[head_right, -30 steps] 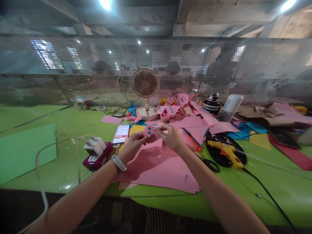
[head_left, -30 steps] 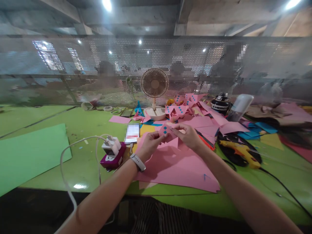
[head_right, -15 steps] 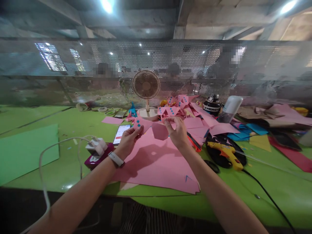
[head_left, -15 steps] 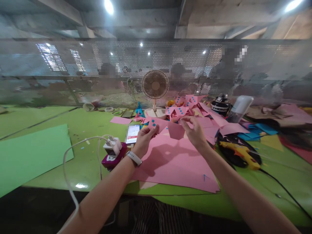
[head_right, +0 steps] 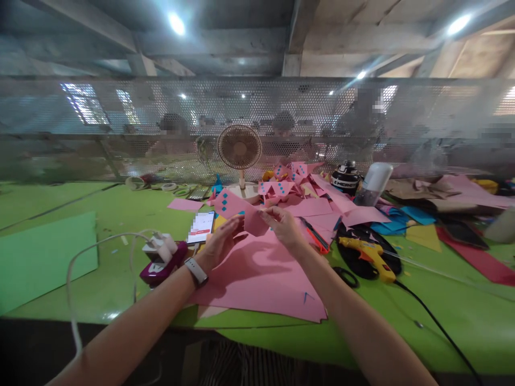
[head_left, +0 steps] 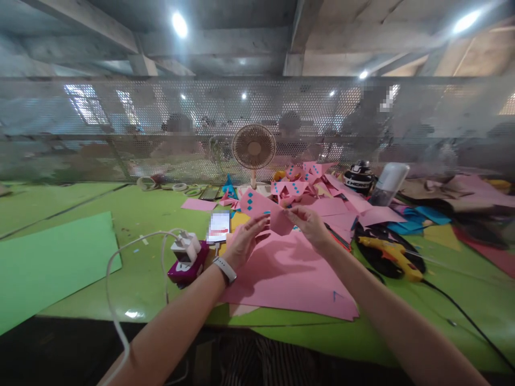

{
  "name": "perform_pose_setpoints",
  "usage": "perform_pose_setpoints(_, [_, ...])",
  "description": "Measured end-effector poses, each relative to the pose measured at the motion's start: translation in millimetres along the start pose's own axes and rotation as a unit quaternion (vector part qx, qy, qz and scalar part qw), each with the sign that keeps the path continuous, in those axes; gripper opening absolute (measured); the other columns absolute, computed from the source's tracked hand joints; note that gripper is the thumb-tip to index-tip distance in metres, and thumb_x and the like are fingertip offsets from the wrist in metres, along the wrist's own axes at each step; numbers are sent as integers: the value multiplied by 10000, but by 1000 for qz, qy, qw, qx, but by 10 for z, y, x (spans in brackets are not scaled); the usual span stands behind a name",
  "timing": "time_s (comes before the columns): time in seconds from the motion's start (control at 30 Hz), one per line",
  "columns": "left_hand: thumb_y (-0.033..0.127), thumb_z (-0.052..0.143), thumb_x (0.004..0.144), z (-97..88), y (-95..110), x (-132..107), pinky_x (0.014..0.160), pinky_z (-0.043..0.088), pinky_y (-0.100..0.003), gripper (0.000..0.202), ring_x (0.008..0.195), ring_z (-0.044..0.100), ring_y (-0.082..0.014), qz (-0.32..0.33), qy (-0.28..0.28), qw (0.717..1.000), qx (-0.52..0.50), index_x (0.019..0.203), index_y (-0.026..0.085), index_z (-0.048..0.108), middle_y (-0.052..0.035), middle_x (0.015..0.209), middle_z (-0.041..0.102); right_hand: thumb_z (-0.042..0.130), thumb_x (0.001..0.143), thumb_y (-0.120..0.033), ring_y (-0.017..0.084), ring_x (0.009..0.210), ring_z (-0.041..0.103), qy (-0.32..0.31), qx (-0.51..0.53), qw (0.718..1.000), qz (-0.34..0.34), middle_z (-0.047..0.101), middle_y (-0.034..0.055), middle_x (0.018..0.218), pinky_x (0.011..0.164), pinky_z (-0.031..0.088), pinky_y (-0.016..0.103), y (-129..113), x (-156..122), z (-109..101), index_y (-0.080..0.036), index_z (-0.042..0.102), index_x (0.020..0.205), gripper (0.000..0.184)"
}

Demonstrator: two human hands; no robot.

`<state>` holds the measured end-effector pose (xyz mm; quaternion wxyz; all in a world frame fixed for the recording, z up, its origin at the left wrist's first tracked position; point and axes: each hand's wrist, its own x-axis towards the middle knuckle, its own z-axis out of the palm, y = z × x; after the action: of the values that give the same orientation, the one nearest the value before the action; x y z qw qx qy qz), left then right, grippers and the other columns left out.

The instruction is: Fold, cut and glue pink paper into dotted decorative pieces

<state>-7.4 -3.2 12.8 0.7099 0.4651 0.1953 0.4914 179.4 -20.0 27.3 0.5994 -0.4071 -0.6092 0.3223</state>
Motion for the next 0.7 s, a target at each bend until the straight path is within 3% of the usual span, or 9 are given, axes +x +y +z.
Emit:
perform_pose_setpoints(0.07, [280,756,676,31,-51,-8,812,440,-280,304,871,594,-154,6,-1,999,35,960,204,679,-29,939,667,608,756,-451,154,719,570,-16,-13,1000,-7,645,26,761,704,449,292,26,-14,24,-157,641,808,300])
perform_pose_setpoints(0.17, [285,735,699,66,-88,-3,849,433,-301,233,866,597,-164,16,-16,998,65,899,171,697,-40,899,679,589,773,-444,170,764,586,-33,-63,997,-21,656,31,783,752,453,314,69,-26,45,-159,651,814,294])
perform_pose_setpoints(0.3, [336,721,712,22,-100,21,791,462,-281,240,810,600,-145,7,-3,997,73,895,183,700,-30,870,675,565,792,-437,199,850,598,30,-141,989,-41,664,71,879,804,451,346,87,7,-17,-155,645,871,304])
perform_pose_setpoints(0.47, [388,739,679,-118,-110,88,669,467,-231,288,682,590,-107,-25,29,995,89,884,192,691,-10,779,656,561,777,-419,204,878,605,92,-171,976,-96,669,90,917,835,449,357,8,139,-239,-158,645,853,285])
perform_pose_setpoints(0.57, [370,771,639,-170,-102,142,679,467,-226,338,744,609,-117,-31,61,996,63,921,210,679,-18,874,667,538,766,-420,192,813,615,92,-170,979,-70,682,77,867,764,470,331,-74,231,-394,-155,650,842,298])
perform_pose_setpoints(0.7, [272,797,609,-188,-86,177,716,471,-232,350,741,612,-102,-18,101,994,25,915,217,636,15,832,657,574,720,-385,179,707,598,65,-206,976,-35,673,35,723,674,461,305,-196,219,-716,-164,667,741,241])
